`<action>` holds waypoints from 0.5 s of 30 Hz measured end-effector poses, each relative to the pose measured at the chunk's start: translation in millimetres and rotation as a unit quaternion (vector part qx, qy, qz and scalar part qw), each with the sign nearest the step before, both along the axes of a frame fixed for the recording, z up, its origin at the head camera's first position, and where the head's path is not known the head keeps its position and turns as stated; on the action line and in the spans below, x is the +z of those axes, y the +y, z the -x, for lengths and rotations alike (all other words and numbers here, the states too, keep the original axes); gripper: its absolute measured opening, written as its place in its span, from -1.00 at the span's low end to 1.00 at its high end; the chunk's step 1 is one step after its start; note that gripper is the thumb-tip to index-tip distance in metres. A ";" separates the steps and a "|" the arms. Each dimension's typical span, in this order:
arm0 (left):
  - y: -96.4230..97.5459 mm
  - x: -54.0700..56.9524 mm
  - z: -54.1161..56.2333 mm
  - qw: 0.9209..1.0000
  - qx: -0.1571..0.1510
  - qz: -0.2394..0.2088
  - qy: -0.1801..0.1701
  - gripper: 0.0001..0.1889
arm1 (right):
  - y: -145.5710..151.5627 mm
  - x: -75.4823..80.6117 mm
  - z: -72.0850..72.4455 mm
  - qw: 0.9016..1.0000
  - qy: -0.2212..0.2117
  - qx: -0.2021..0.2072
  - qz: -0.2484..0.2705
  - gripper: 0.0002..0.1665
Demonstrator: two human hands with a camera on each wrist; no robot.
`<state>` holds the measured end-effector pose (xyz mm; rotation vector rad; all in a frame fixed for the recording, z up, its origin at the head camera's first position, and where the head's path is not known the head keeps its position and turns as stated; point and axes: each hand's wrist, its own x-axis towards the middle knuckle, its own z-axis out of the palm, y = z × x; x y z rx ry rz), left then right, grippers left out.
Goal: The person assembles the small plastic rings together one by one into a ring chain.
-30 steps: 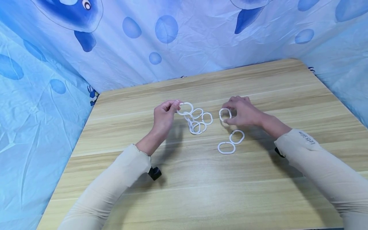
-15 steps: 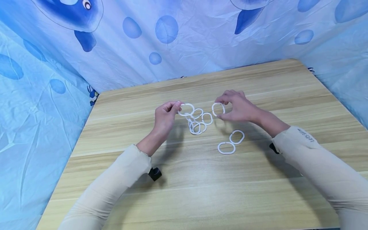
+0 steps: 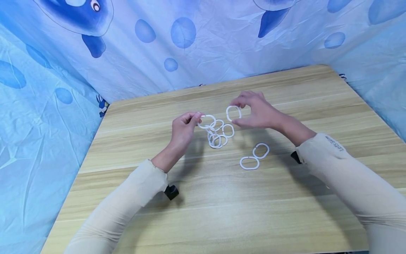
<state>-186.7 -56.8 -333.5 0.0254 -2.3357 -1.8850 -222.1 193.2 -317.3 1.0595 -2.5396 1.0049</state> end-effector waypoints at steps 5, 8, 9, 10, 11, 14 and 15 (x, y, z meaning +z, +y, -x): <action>1.4 -0.3 -1.1 1.000 -0.007 0.009 0.005 -0.79 | -9.0 8.1 0.4 1.000 0.009 0.007 0.011 -0.52; 2.5 0.2 -1.7 1.000 -0.012 0.014 0.005 -0.79 | -14.5 10.3 1.2 1.000 0.014 0.019 0.019 -0.52; 3.0 0.3 -1.8 1.000 -0.013 0.014 0.004 -0.79 | -16.2 10.4 1.4 0.999 0.014 0.023 0.022 -0.51; 3.4 0.4 -1.9 1.000 -0.015 0.015 0.003 -0.79 | -18.2 10.7 1.5 0.999 0.015 0.029 0.025 -0.51; 4.0 0.4 -2.0 1.000 -0.017 0.014 0.004 -0.80 | -20.0 10.7 1.5 0.999 0.016 0.033 0.027 -0.51; 5.5 -0.1 -2.2 1.000 -0.023 0.011 0.005 -0.80 | -25.4 10.5 0.9 0.999 0.021 0.038 0.027 -0.49; 6.0 -0.2 -2.3 1.000 -0.025 0.010 0.005 -0.80 | -26.9 10.5 0.5 0.999 0.022 0.037 0.024 -0.49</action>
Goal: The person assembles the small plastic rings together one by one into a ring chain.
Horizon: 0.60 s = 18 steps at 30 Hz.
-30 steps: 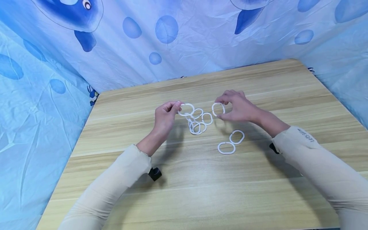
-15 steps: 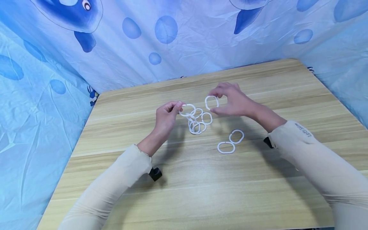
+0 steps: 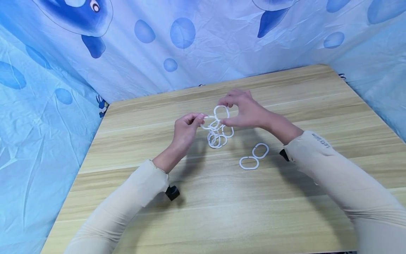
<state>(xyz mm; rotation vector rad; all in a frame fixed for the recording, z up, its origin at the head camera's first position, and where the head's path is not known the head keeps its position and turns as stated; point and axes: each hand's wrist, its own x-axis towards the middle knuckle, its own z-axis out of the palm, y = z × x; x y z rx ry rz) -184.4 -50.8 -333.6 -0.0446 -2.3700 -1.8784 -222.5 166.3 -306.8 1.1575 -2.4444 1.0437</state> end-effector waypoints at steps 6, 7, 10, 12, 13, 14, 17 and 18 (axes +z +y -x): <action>0.6 0.2 -1.0 1.000 -0.005 0.001 -0.002 -0.78 | -9.5 0.0 -2.1 1.000 0.004 -0.013 -0.026 -0.47; 0.5 0.1 -0.9 1.000 -0.005 0.002 -0.003 -0.79 | -10.9 0.1 -2.3 0.999 0.005 -0.017 -0.034 -0.46; 0.4 0.0 -0.7 1.000 -0.004 0.005 -0.005 -0.79 | -14.6 0.4 -2.7 0.998 0.012 -0.030 -0.055 -0.46; 0.6 -0.5 -0.6 1.000 -0.001 0.008 -0.008 -0.80 | -16.6 0.7 -3.1 0.997 0.020 -0.037 -0.067 -0.46; 0.6 -1.1 -0.3 1.000 0.000 0.008 -0.010 -0.80 | -17.6 0.7 -3.0 0.996 0.024 -0.039 -0.072 -0.45; 0.7 -1.3 -0.2 1.000 0.001 0.008 -0.011 -0.80 | -18.5 0.8 -3.1 0.996 0.027 -0.039 -0.076 -0.45; 0.9 -2.2 0.2 1.000 0.004 0.007 -0.014 -0.81 | -21.0 1.7 -3.8 0.995 0.031 -0.041 -0.086 -0.45; 0.9 -2.7 0.6 1.000 0.004 0.006 -0.015 -0.81 | -21.8 2.1 -4.2 0.995 0.032 -0.043 -0.089 -0.45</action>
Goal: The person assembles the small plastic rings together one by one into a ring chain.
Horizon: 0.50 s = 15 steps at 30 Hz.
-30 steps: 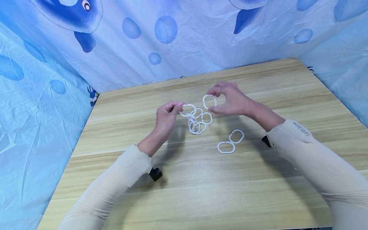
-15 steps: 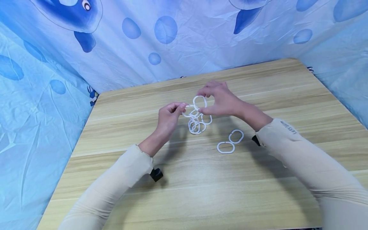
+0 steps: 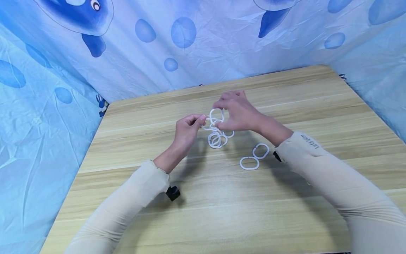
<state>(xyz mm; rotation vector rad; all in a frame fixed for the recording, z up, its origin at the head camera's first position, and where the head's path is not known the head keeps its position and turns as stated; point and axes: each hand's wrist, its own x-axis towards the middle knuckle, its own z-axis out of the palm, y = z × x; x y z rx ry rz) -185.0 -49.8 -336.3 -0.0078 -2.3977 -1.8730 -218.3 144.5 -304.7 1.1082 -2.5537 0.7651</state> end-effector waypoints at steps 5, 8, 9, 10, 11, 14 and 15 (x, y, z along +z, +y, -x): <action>-0.5 -0.2 -0.1 1.000 0.002 0.005 -0.006 -0.79 | -3.4 2.2 -1.9 1.000 0.005 -0.013 -0.025 -0.46; -1.1 0.1 -0.6 1.000 0.002 0.006 -0.012 -0.78 | -5.1 3.0 -2.8 0.999 0.011 -0.017 -0.039 -0.47; -1.3 0.0 -0.7 1.000 0.002 0.005 -0.015 -0.78 | -5.6 3.2 -3.2 0.999 0.014 -0.018 -0.043 -0.47; -1.4 -0.1 -0.7 1.000 0.001 0.005 -0.018 -0.78 | -6.1 3.6 -3.6 0.999 0.015 -0.019 -0.045 -0.47; -1.5 -0.1 -0.6 1.000 0.001 0.004 -0.020 -0.77 | -6.5 3.8 -3.9 0.999 0.017 -0.019 -0.047 -0.47; -1.6 -0.2 -0.4 1.000 -0.001 0.004 -0.024 -0.74 | -7.6 4.1 -4.5 0.998 0.021 -0.019 -0.054 -0.48; -1.6 -0.2 -0.3 1.000 -0.001 0.005 -0.025 -0.73 | -7.9 4.0 -4.5 0.998 0.022 -0.019 -0.057 -0.48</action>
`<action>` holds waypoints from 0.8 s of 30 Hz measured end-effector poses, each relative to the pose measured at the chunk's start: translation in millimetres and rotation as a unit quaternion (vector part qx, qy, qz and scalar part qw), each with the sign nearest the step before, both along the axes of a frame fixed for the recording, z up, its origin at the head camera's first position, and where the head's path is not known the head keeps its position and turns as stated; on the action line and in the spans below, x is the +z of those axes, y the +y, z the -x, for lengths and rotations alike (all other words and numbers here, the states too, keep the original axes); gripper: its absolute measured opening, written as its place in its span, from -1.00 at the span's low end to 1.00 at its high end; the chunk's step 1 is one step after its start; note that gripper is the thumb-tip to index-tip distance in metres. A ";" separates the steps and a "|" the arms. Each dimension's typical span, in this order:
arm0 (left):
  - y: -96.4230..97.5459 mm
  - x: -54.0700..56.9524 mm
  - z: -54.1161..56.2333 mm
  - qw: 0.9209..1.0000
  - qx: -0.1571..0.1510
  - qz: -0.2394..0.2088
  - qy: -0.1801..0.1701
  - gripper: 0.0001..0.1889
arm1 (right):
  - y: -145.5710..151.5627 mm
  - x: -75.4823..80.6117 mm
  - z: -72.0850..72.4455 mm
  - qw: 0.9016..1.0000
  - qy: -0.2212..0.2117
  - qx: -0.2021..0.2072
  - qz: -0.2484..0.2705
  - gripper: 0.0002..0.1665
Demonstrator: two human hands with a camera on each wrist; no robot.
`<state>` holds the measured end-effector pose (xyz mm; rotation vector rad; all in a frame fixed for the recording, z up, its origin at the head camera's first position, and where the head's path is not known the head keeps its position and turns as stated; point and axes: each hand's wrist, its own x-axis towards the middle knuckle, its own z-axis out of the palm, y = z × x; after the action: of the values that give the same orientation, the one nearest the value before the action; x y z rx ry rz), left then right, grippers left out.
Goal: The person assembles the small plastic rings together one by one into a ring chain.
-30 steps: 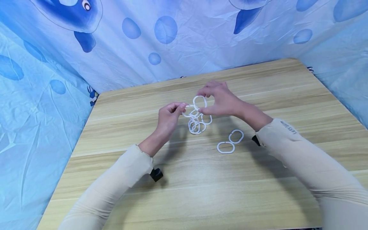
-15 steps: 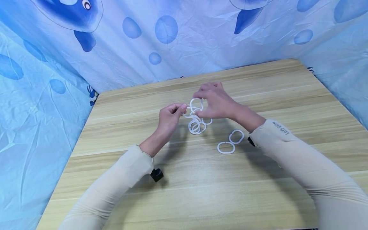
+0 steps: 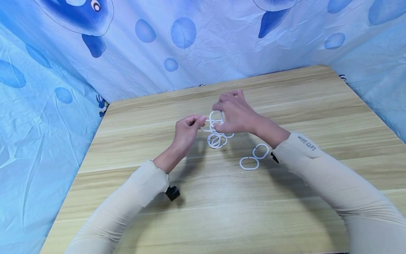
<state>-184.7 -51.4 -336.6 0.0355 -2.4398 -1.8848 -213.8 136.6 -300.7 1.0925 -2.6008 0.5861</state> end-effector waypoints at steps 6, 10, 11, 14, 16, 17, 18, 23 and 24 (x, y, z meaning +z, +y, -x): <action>-0.8 -0.4 0.4 1.000 0.003 0.004 0.001 -0.74 | -3.0 -1.2 1.0 1.000 0.003 -0.004 -0.004 -0.49; -0.5 0.3 -0.1 1.000 -0.018 -0.006 0.006 -0.74 | -5.2 -2.9 1.7 1.000 -0.005 -0.005 -0.007 -0.51; -0.4 0.6 -0.3 1.000 -0.027 -0.008 0.008 -0.74 | -5.6 -3.4 1.8 1.000 -0.009 -0.005 -0.007 -0.51; 0.3 1.9 -1.5 0.999 -0.048 -0.011 0.014 -0.73 | -6.6 -4.7 2.1 1.000 -0.018 -0.006 -0.005 -0.48; 0.2 2.3 -2.2 0.998 -0.052 -0.012 0.014 -0.74 | -6.6 -4.9 2.1 1.000 -0.017 -0.009 0.002 -0.46; -0.1 2.2 -2.2 0.998 -0.052 -0.014 0.013 -0.75 | -6.4 -5.0 2.2 1.000 -0.015 -0.010 0.006 -0.45; -0.3 2.2 -2.3 0.998 -0.052 -0.015 0.012 -0.76 | -6.2 -5.4 2.5 1.000 -0.013 -0.011 0.010 -0.45; -2.7 1.9 -2.3 0.999 -0.042 -0.018 0.011 -0.79 | -5.4 -7.5 3.4 1.000 0.006 -0.012 0.028 -0.49; -3.4 2.0 -2.4 0.999 -0.038 -0.017 0.012 -0.78 | -5.4 -8.1 3.6 0.999 0.010 -0.012 0.032 -0.49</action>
<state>-182.3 -54.8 -334.6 -0.0788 -2.4274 -1.9446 -217.4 131.2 -308.8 1.0420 -2.5561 0.6451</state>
